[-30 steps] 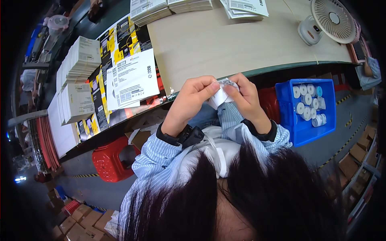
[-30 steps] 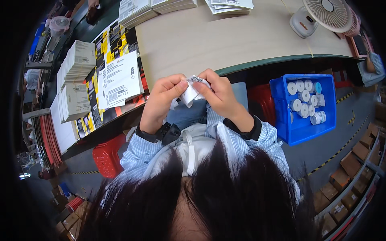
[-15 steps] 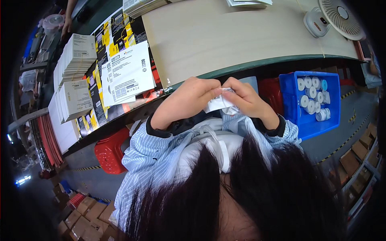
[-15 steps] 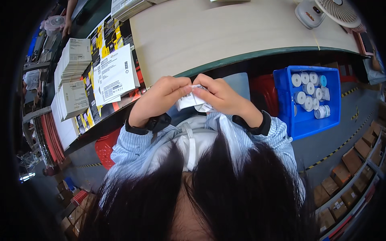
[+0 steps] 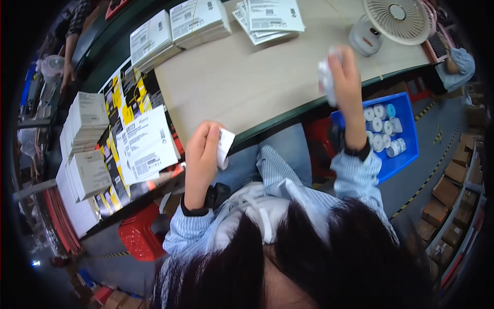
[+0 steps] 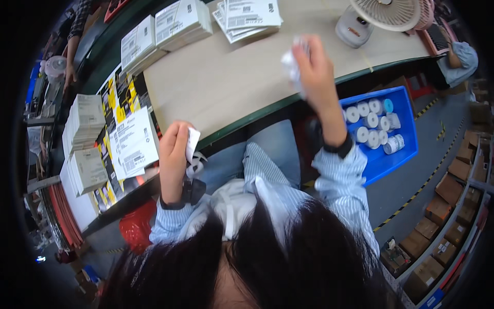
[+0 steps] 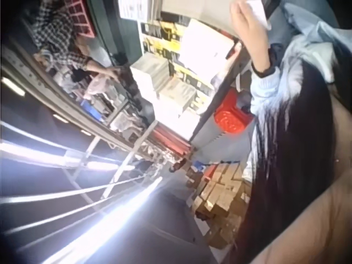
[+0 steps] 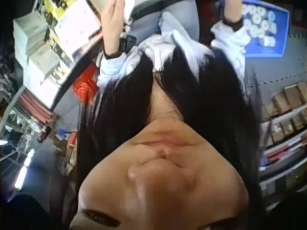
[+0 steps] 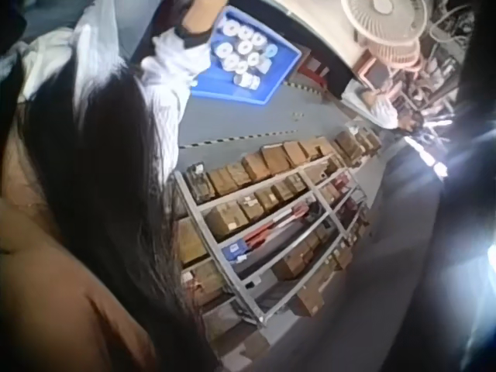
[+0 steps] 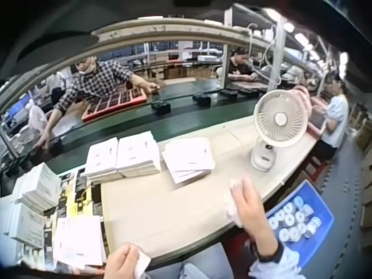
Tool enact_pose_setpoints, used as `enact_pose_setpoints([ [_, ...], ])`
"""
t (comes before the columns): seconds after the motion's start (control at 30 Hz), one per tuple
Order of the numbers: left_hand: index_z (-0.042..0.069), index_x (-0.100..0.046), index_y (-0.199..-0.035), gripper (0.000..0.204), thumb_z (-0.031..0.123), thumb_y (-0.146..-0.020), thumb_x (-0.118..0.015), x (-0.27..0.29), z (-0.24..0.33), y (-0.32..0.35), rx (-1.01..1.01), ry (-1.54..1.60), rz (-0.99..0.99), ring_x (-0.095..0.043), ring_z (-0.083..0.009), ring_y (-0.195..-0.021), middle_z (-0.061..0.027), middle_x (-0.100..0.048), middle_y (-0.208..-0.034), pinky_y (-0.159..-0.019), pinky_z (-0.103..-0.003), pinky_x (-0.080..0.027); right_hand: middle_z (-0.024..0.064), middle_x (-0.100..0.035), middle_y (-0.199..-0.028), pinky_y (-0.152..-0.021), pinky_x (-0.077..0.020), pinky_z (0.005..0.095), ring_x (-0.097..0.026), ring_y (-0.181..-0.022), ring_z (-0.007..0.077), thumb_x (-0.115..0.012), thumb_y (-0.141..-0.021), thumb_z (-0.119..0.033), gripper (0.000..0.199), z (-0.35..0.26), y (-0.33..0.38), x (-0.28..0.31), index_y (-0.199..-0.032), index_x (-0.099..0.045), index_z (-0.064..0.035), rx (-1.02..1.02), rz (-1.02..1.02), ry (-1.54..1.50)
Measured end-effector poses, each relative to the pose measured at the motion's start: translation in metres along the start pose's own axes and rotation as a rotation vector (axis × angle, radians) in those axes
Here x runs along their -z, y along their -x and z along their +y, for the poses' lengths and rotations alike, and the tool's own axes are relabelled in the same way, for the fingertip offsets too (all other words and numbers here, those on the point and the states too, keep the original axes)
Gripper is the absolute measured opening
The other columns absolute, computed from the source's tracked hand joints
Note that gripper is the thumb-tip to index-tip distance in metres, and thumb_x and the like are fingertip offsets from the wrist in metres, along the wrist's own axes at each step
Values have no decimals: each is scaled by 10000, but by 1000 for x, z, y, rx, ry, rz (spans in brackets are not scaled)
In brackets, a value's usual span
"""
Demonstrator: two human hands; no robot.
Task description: The person is peeling labels from a sheet and applying them to small white boxes.
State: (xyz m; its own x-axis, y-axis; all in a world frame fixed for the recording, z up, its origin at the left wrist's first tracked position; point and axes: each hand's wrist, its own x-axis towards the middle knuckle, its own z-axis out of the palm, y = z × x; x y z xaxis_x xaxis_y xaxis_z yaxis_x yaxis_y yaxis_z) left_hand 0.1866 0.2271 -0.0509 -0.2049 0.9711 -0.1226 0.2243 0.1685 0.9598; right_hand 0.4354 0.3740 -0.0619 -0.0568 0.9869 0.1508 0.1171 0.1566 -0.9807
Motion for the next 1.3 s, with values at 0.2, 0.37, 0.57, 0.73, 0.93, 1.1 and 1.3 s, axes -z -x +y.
enact_pose_setpoints([
  [0.2,-2,-584,-870,176,130,-933,-486,-14,11,-3,28,174,-86,-510,-44,-649,-5,-567,-706,-571,-186,-390,171,-632,-863,-648,-513,320,-642,-759,240,-534,-882,-370,420,87,-202,60,-1173,-491,-70,135,130,906],
  [0.37,-13,-587,-885,142,116,-912,-536,-13,22,-7,-52,279,27,-533,-40,-704,0,-595,-752,-602,-182,-409,170,-587,-1051,-874,-444,336,-566,-1013,269,-590,-856,-336,498,93,-214,66,-1235,-461,-40,577,169,1244],
  [0.57,6,-521,-1041,153,84,-909,-524,-1,21,-8,-159,260,211,-570,-56,-664,-74,-664,-732,-579,-178,-405,61,-602,-919,-744,-488,282,-581,-821,145,-732,-732,-121,499,-55,41,-77,-1183,-527,-63,348,-522,79],
  [0.73,-2,-611,-943,123,89,-865,-581,15,10,6,-257,94,294,-575,-130,-883,-98,-601,-1022,-743,-258,-426,91,-602,-892,-637,-496,266,-590,-705,167,-719,-705,-19,461,-39,85,-127,-1139,-577,-79,410,-485,-36],
  [0.93,-56,-382,-1225,484,-46,-799,-611,46,-16,38,-475,-148,233,-560,-180,-1004,-133,-357,-1355,-842,-281,-453,88,-631,-809,-603,-477,238,-606,-690,154,-688,-734,-4,259,-48,100,-148,-991,-665,-30,438,-476,22],
  [1.1,-18,-569,-1023,296,-65,-739,-641,61,-26,56,-460,61,269,-620,-192,-751,-139,-482,-1294,-756,-307,-467,86,-642,-780,-614,-469,248,-608,-686,151,-659,-777,-45,165,-58,105,-157,-937,-687,-17,256,-731,-100],
  [1.3,11,-464,-1219,517,-102,-735,-604,77,-23,77,-570,-126,248,-631,-191,-748,-146,-639,-975,-709,-289,-483,95,-659,-794,-615,-466,249,-617,-683,166,-669,-772,-67,161,-59,113,-177,-922,-684,-13,275,-776,13],
])
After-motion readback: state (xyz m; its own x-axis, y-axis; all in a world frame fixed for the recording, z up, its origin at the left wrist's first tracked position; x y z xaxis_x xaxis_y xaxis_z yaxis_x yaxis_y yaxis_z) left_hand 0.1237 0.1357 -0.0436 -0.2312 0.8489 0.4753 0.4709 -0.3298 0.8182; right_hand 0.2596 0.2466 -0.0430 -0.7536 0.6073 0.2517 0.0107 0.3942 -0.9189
